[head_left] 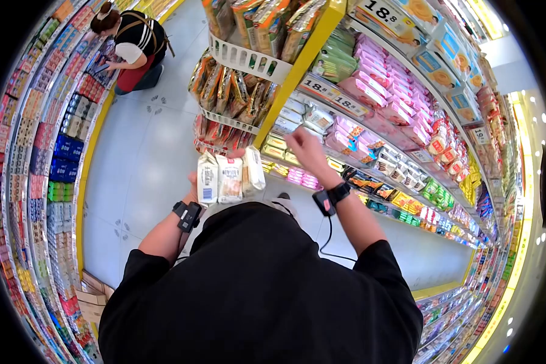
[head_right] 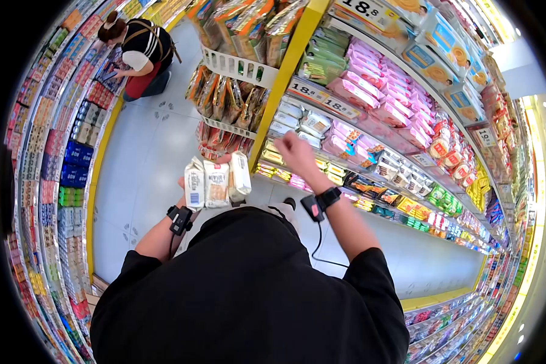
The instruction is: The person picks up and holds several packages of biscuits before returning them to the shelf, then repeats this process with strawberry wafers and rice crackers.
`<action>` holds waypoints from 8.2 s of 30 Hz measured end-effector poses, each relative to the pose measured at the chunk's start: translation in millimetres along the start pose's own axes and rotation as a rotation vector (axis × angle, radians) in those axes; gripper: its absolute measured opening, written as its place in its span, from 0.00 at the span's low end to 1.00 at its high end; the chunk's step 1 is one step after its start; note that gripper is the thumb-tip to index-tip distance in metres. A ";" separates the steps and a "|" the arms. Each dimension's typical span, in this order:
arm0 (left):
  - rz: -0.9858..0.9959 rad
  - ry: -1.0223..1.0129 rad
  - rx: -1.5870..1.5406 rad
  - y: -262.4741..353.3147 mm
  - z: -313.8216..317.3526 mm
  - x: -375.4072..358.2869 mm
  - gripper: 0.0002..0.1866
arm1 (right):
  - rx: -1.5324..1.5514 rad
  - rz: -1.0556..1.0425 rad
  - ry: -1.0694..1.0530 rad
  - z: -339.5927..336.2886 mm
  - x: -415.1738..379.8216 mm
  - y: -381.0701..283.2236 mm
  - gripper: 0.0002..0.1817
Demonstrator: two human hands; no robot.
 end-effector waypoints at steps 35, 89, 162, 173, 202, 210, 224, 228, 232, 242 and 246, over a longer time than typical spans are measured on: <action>0.469 0.325 0.037 77.6 -14.6 -127.1 0.75 | -0.800 -0.127 -0.060 -21.1 162.1 83.7 0.47; 0.189 0.187 -0.054 50.0 -20.9 -44.7 0.71 | -0.131 -0.068 -0.228 0.4 80.2 84.7 0.54; 0.088 0.292 0.021 -65.1 41.2 63.2 0.52 | 0.412 -0.092 0.011 -56.4 50.6 102.1 0.18; -0.253 0.217 0.184 -116.5 29.7 114.0 0.56 | 1.003 0.439 -0.384 -37.9 -40.2 125.0 0.23; -0.281 0.177 -0.143 -62.1 26.9 106.3 0.48 | 0.848 0.532 0.060 -24.7 -55.2 140.9 0.15; -0.155 0.296 -0.186 -26.8 -3.1 79.6 0.37 | -0.063 0.014 0.472 -91.3 -21.4 113.4 0.21; 0.009 0.339 -0.110 11.8 -22.7 26.0 0.37 | -0.793 -0.101 0.348 -59.9 65.1 69.3 0.20; 0.029 0.370 -0.099 15.7 -28.4 17.1 0.37 | -0.718 0.011 0.199 -58.6 78.8 85.4 0.24; 0.019 0.354 -0.117 15.0 -31.6 14.9 0.37 | -0.534 0.021 0.219 -63.9 86.8 102.0 0.27; -0.007 0.379 -0.135 13.4 -35.7 12.4 0.37 | -0.398 -0.063 0.297 -84.1 59.3 86.8 0.26; -0.015 0.391 -0.132 11.8 -35.1 12.9 0.36 | -0.384 -0.063 0.446 -98.3 55.3 82.5 0.23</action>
Point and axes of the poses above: each hand's wrist, its own x-axis towards the middle knuckle, its own z-axis out of the palm, y = z × x, the point moved 10 cm from there along x, towards the middle knuckle, and after that the axes turned 12 degrees about z, right-handed, at the moved point
